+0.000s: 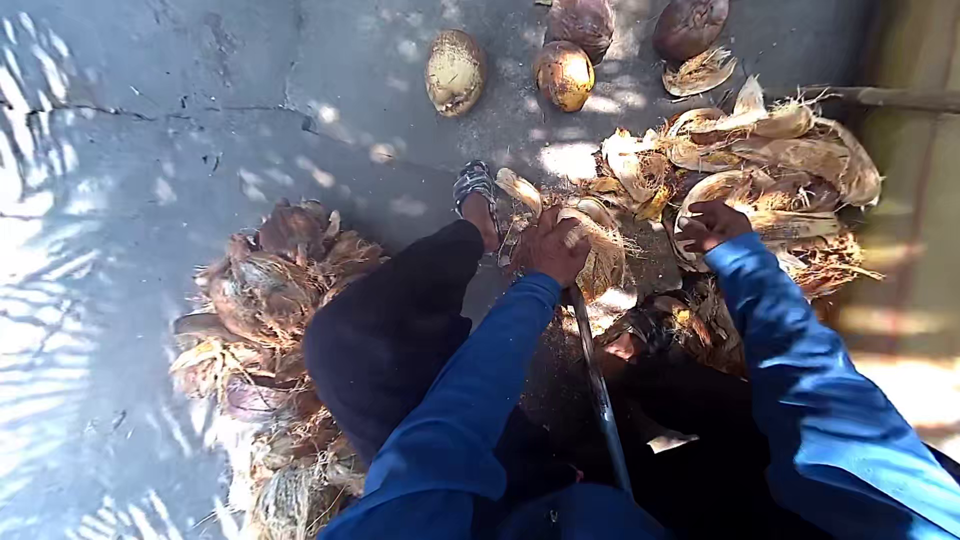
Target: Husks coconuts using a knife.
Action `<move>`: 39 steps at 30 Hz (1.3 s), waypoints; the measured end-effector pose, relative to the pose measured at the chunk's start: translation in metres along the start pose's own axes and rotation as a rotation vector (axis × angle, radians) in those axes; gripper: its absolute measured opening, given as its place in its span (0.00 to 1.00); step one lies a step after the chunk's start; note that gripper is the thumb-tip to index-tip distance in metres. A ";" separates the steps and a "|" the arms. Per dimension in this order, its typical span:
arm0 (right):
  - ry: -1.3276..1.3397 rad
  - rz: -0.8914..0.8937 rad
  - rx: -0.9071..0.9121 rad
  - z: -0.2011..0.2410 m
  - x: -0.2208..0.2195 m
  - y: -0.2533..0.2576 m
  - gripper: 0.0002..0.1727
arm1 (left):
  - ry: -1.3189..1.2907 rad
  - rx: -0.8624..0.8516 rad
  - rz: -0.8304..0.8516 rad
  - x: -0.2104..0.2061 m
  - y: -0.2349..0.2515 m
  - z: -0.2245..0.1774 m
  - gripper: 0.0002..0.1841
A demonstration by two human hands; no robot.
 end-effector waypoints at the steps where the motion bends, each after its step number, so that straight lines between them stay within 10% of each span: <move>1: -0.039 0.058 0.010 0.004 -0.022 0.015 0.29 | -0.001 -0.011 -0.009 0.001 0.000 -0.001 0.18; 14: -0.341 0.326 0.020 -0.007 -0.134 0.150 0.28 | 0.006 0.023 0.004 -0.003 0.002 -0.002 0.19; 19: 0.082 0.057 0.030 -0.032 -0.077 0.088 0.27 | 0.076 0.054 0.091 -0.010 0.016 -0.020 0.19; 39: -0.212 -0.016 0.152 -0.011 -0.085 -0.014 0.21 | 0.068 -0.026 0.188 -0.022 0.015 -0.026 0.20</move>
Point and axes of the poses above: each hand's wrist, its own y-axis towards the middle knuckle, its own x-axis out of the back of the hand, z = x × y, the point moved 9 cm from there along y, towards the middle knuckle, and after that the axes turned 12 degrees about z, right-handed, at the moved point
